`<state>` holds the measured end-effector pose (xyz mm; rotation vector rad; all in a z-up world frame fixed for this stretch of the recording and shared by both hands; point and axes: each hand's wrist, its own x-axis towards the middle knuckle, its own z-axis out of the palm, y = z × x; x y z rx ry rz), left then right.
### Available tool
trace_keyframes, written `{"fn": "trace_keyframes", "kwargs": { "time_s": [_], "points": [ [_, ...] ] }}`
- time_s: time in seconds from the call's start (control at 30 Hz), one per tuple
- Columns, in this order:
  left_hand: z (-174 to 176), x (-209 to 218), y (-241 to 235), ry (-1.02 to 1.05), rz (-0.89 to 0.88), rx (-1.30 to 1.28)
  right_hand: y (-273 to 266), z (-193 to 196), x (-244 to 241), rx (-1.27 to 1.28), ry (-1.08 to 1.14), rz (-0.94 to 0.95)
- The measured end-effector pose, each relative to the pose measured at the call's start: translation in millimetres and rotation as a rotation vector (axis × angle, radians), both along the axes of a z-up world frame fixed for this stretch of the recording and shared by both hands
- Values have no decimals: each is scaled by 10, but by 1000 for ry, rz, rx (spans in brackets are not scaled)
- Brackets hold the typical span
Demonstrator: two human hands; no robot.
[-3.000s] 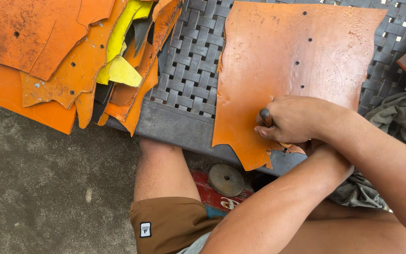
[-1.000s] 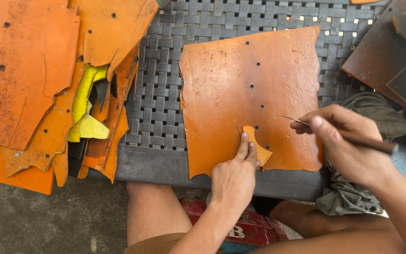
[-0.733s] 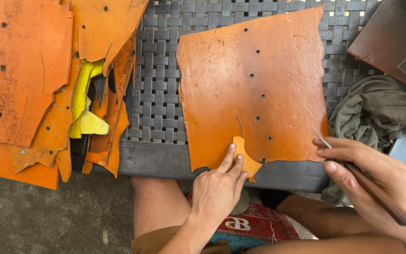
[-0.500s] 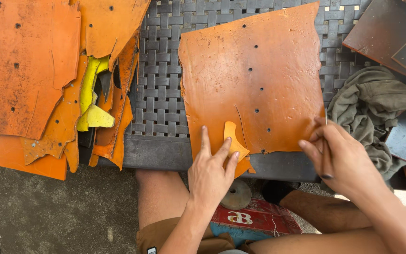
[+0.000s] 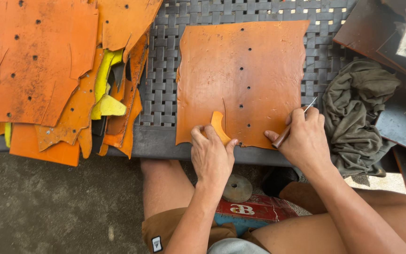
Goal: The person uses a pointed knife to cut shapes from orange leather sheets placed on a woven plastic table. They trace around a small template, cut out the pieces, and occasionally wipe the surface with a cloth.
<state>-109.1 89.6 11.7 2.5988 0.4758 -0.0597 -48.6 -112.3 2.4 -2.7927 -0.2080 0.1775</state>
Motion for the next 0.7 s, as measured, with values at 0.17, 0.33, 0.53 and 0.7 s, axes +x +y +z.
{"fn": "trace_keyframes", "kwargs": {
  "time_s": [0.17,0.33,0.53,0.7],
  "points": [
    [-86,-17,244,-7,64,-69,-127,121,-152,209,109,17],
    [-160,98,212,-25,4,-104,-169,203,-181,266,92,72],
    [-218,-3,-13,-103,-191,-406,-159,256,-140,140,113,96],
    [-247,72,247,-110,-295,-30,-53,244,-182,277,-15,333]
  ]
}}
